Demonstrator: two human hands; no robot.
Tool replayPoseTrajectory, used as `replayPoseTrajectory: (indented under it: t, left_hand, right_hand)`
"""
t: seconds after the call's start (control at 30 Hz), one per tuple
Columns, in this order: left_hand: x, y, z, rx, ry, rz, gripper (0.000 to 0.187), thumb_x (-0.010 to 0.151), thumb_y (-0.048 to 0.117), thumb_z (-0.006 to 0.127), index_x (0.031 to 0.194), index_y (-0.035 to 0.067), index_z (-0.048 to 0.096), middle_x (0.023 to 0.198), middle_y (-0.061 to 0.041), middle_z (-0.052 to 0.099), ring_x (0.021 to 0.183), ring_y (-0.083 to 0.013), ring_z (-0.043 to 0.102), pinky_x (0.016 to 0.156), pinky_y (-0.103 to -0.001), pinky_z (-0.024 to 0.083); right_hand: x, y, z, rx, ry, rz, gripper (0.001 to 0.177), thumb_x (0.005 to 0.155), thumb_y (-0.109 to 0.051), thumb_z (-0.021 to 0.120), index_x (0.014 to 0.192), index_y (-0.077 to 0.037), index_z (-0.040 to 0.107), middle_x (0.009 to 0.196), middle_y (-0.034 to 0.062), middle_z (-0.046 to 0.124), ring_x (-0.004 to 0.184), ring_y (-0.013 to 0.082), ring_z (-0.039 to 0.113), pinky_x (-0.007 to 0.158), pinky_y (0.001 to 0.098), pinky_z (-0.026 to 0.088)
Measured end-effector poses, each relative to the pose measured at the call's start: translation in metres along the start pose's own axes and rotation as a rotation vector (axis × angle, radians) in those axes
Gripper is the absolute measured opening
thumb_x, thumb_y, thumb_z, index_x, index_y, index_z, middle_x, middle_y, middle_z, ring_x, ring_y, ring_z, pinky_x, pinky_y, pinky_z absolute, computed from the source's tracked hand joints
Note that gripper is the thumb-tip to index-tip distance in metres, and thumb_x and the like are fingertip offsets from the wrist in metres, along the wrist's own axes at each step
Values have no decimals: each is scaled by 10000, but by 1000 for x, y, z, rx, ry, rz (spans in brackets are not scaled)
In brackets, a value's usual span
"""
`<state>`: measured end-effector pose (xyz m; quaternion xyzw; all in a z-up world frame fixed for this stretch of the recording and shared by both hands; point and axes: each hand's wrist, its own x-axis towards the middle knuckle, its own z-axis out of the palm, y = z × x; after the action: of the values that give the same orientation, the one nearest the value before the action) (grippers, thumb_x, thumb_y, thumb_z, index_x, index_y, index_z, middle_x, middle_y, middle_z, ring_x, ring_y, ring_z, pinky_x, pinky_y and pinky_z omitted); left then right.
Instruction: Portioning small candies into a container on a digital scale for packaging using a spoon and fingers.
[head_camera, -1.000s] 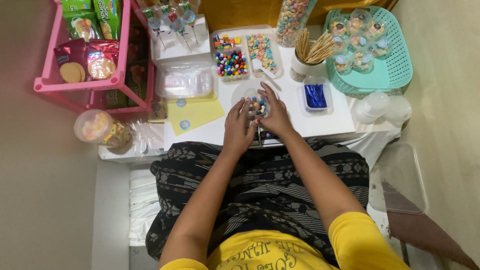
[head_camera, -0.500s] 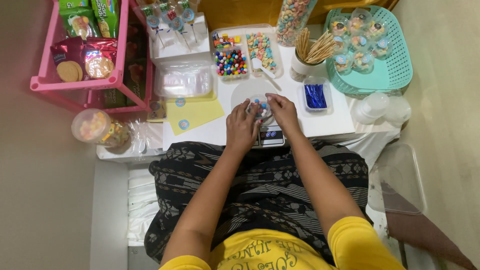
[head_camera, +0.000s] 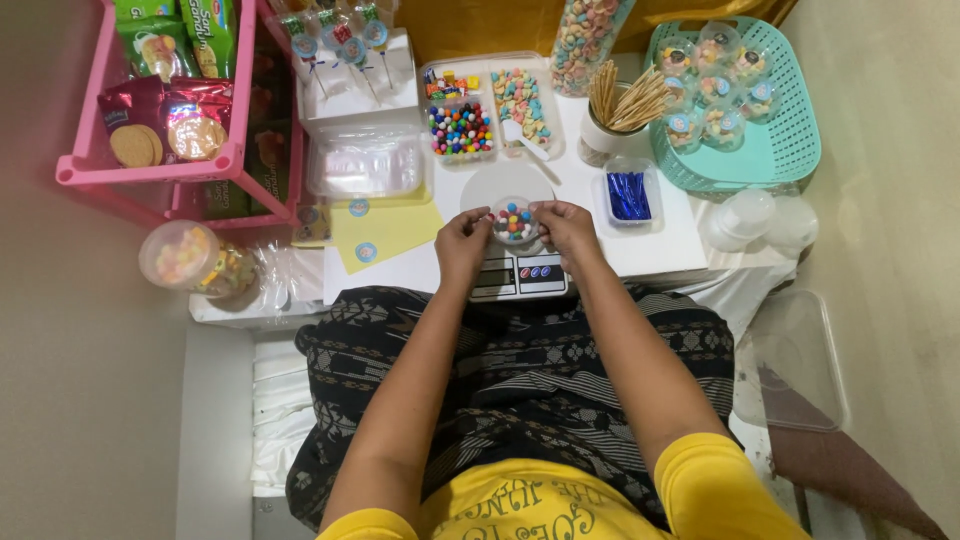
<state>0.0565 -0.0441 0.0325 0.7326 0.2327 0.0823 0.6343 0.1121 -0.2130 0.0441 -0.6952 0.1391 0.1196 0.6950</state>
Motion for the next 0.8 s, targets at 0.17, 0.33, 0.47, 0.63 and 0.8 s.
replayPoseTrajectory:
  t: [0.17, 0.33, 0.47, 0.63, 0.8]
  left_hand:
    - [15, -7, 9, 1, -24, -58, 247, 856, 300, 716, 1066, 215, 815, 807, -8, 765, 776, -170, 717, 741, -342, 566]
    - [29, -10, 15, 86, -30, -20, 212, 909, 365, 694, 1029, 232, 807, 835, 18, 774, 819, -182, 749, 748, -348, 582]
    - [14, 19, 9, 144, -26, 34, 239, 933, 291, 642, 1031, 133, 792, 871, -67, 774, 891, -288, 738, 827, -428, 561]
    - [7, 27, 7, 235, -19, 50, 237, 945, 286, 622, 1033, 136, 784, 887, -63, 766, 923, -307, 729, 845, -449, 554]
    - [17, 18, 8, 320, -33, 40, 194, 932, 343, 630, 969, 214, 770, 823, 10, 753, 910, -267, 739, 837, -426, 561]
  right_hand:
    - [4, -6, 3, -30, -23, 12, 157, 857, -98, 699, 996, -51, 754, 587, 7, 563, 467, 37, 559, 447, 138, 446]
    - [-2, -21, 7, -71, -67, 10, 172, 839, -89, 710, 991, -25, 756, 615, 34, 582, 517, 60, 580, 488, 155, 491]
    - [5, -22, 14, -166, -79, -64, 241, 867, -144, 722, 1072, -26, 769, 683, 79, 657, 478, 61, 589, 477, 178, 509]
    - [23, -6, 22, -281, -50, -102, 227, 860, -166, 732, 1048, -57, 798, 781, 119, 712, 592, 96, 612, 514, 232, 509]
    - [39, 4, 21, -381, -34, -109, 190, 872, -203, 748, 1018, -101, 814, 838, 111, 749, 632, 130, 639, 570, 279, 519]
